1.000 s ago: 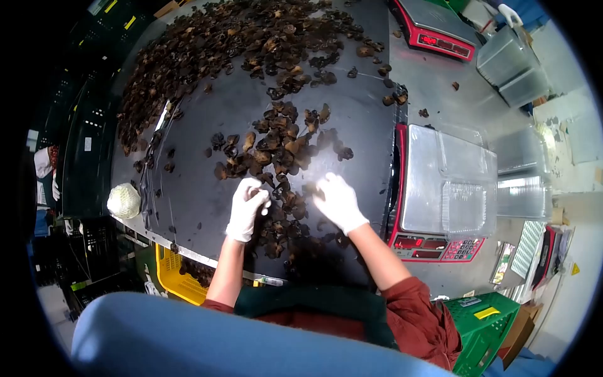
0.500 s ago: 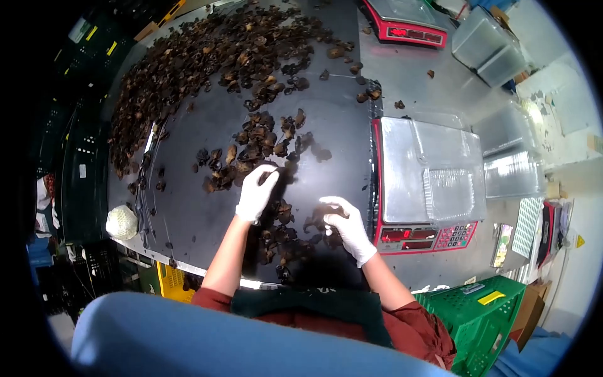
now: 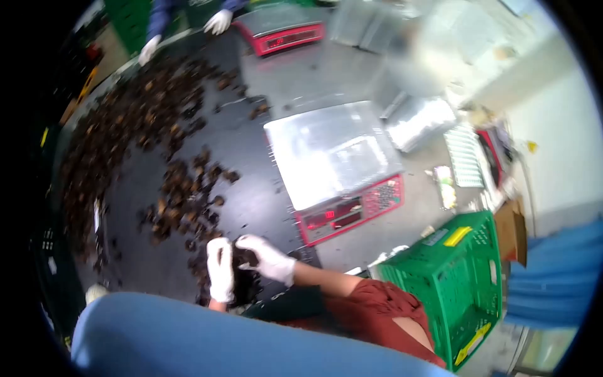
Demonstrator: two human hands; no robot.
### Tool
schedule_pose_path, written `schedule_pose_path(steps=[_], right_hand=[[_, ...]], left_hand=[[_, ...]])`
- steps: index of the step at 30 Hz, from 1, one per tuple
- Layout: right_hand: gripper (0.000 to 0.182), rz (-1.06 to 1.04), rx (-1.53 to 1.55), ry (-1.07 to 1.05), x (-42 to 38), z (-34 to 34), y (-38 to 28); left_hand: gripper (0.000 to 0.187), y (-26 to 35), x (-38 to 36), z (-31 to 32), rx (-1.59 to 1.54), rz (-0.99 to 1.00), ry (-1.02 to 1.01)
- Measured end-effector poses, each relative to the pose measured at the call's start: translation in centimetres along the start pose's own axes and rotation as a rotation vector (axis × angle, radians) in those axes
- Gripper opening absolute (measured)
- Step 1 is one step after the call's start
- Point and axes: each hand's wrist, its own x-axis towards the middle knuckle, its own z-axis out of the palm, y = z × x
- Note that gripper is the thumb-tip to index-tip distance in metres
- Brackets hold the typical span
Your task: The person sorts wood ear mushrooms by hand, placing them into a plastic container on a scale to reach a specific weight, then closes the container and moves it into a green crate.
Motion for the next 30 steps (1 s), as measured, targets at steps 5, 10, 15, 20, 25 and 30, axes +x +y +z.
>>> schedule_pose_path(steps=[5, 10, 15, 20, 25, 30], right_hand=[[0.022, -0.153, 0.063, -0.013, -0.6, 1.2, 1.3], [0.028, -0.335, -0.021, 0.006, -0.6, 1.3, 1.4], [0.024, -0.426, -0.13, -0.059, -0.3, 0.1, 1.8], [0.025, -0.318, 0.043, -0.061, 0.5, -0.6, 1.8], [0.025, -0.561, -0.098, -0.074, -5.5, 3.6, -6.3], [0.024, -1.408, -0.914, 0.383, -10.3, 0.1, -17.7]], left_hand=[[0.027, -1.0, -0.8, 3.0, -0.009, 0.0, 0.126], [0.056, -0.2, -1.1, 4.0, 0.385, 0.252, 0.031], [0.06, 1.1, -2.5, 5.1, 0.144, 0.19, 0.062], [0.063, 4.2, -2.4, 5.1, -0.146, 0.164, 0.046], [0.054, 4.8, -1.4, 2.5, -0.245, 0.136, 0.173], [0.032, -0.5, -0.3, -1.8, -0.677, -0.172, 0.296]])
